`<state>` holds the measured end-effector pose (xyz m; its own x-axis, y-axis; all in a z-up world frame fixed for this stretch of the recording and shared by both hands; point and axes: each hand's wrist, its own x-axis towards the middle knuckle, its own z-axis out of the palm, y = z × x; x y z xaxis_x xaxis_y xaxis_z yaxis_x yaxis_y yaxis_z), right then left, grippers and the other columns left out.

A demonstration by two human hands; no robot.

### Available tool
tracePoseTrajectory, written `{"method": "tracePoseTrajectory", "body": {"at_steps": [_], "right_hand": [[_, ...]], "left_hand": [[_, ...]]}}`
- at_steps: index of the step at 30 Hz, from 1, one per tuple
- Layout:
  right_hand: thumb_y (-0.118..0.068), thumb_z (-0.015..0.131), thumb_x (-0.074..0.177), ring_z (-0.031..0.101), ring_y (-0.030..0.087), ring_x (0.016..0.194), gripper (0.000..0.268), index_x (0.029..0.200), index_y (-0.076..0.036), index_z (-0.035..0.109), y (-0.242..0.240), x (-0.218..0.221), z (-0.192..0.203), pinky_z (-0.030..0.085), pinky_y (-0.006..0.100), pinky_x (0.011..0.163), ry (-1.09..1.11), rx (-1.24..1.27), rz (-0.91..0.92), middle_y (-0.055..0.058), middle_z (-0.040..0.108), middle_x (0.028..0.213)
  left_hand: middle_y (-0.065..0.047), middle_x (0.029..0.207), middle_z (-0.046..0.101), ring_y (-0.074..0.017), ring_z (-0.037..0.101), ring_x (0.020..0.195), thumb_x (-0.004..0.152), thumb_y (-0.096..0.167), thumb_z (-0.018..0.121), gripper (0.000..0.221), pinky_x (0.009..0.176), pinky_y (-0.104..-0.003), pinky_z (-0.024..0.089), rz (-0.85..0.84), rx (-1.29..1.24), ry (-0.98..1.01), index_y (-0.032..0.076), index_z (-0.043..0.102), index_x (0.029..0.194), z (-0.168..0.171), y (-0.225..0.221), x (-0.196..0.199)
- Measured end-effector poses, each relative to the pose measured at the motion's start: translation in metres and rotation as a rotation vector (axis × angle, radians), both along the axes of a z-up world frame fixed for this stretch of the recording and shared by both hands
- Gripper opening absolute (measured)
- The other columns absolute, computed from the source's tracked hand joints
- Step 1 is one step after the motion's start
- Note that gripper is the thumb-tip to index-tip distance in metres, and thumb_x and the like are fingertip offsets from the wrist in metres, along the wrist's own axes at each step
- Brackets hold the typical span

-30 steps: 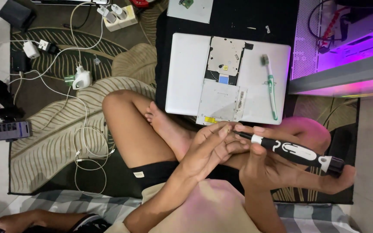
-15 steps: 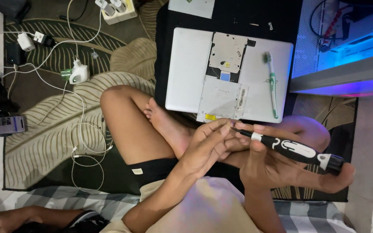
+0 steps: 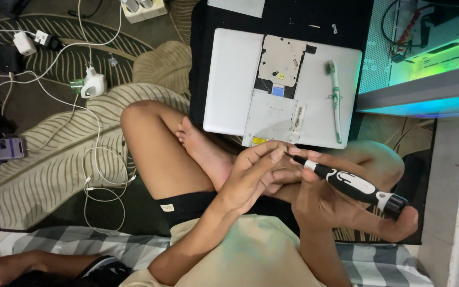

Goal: The person is disassembling a laptop component, removing screws with a screwdriver, and then cleaning the part with a toothbrush.

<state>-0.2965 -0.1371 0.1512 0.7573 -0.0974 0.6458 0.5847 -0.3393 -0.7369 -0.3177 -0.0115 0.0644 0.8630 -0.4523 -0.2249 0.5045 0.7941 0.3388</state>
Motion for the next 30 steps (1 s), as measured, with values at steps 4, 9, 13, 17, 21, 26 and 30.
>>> {"method": "tracePoseTrajectory", "body": {"at_steps": [4, 9, 13, 17, 21, 26, 30], "right_hand": [[-0.057, 0.022, 0.103, 0.034, 0.016, 0.047, 0.08, 0.082, 0.005, 0.068, 0.003, 0.001, 0.0, 0.03, 0.026, 0.051, 0.129, 0.078, 0.008, 0.009, 0.056, 0.062], [-0.034, 0.062, 0.095, 0.042, 0.024, 0.074, 0.038, 0.121, -0.023, 0.036, 0.004, -0.006, -0.031, 0.036, 0.038, 0.077, -0.07, -0.161, -0.311, 0.01, 0.053, 0.087], [0.021, 0.064, 0.096, 0.067, 0.032, 0.083, 0.102, 0.153, -0.047, 0.014, -0.006, -0.021, -0.079, 0.065, 0.044, 0.076, 0.0, 0.187, -0.091, 0.03, 0.056, 0.123], [0.02, 0.066, 0.1, 0.071, 0.029, 0.085, 0.101, 0.156, -0.034, 0.002, -0.003, -0.03, -0.085, 0.059, 0.034, 0.083, 0.094, -0.002, -0.28, 0.032, 0.066, 0.119], [0.021, 0.07, 0.105, 0.072, 0.034, 0.092, 0.103, 0.159, -0.031, -0.001, -0.002, -0.03, -0.088, 0.067, 0.039, 0.088, 0.159, 0.084, -0.308, 0.035, 0.059, 0.134], [0.011, 0.076, 0.106, 0.06, 0.027, 0.129, 0.102, 0.164, -0.023, -0.001, -0.018, -0.021, -0.096, 0.052, 0.025, 0.1, 0.203, -0.005, -0.389, 0.01, 0.02, 0.169], [0.014, 0.064, 0.114, 0.069, 0.04, 0.114, 0.09, 0.163, -0.031, 0.004, -0.018, 0.02, -0.091, 0.065, 0.052, 0.104, 0.228, 0.06, -0.277, 0.028, 0.051, 0.147]], "left_hand": [[-0.019, 0.113, 0.068, -0.0299, 0.072, 0.105, 0.111, 0.012, 0.053, 0.026, 0.089, -0.027, 0.056, -0.002, -0.031, -0.025, -0.005, 0.057, 0.13, -0.004, 0.001, 0.001], [-0.019, 0.11, 0.068, -0.0271, 0.074, 0.097, 0.109, 0.018, 0.056, 0.029, 0.085, -0.026, 0.057, 0.003, 0.032, 0.013, -0.006, 0.057, 0.126, -0.003, 0.0, 0.002], [-0.02, 0.107, 0.069, -0.0186, 0.071, 0.094, 0.109, 0.015, 0.055, 0.031, 0.091, -0.033, 0.06, 0.071, 0.015, 0.017, -0.008, 0.055, 0.129, -0.006, 0.0, 0.008], [-0.018, 0.117, 0.066, -0.0193, 0.069, 0.097, 0.107, 0.015, 0.057, 0.03, 0.09, -0.033, 0.058, 0.083, 0.067, 0.012, -0.009, 0.056, 0.126, -0.008, 0.001, 0.015], [-0.019, 0.114, 0.069, -0.0198, 0.07, 0.096, 0.107, 0.015, 0.058, 0.027, 0.09, -0.031, 0.059, 0.09, 0.097, 0.026, -0.006, 0.059, 0.123, -0.011, -0.001, 0.018], [-0.022, 0.148, 0.056, -0.0271, 0.069, 0.114, 0.107, 0.022, 0.055, 0.029, 0.085, -0.029, 0.063, 0.133, 0.161, -0.013, -0.001, 0.059, 0.124, -0.013, 0.008, 0.037], [-0.011, 0.124, 0.067, -0.0189, 0.065, 0.105, 0.103, 0.021, 0.058, 0.027, 0.091, -0.03, 0.053, 0.217, 0.748, -0.3, 0.0, 0.064, 0.119, -0.011, 0.028, 0.071]]}}
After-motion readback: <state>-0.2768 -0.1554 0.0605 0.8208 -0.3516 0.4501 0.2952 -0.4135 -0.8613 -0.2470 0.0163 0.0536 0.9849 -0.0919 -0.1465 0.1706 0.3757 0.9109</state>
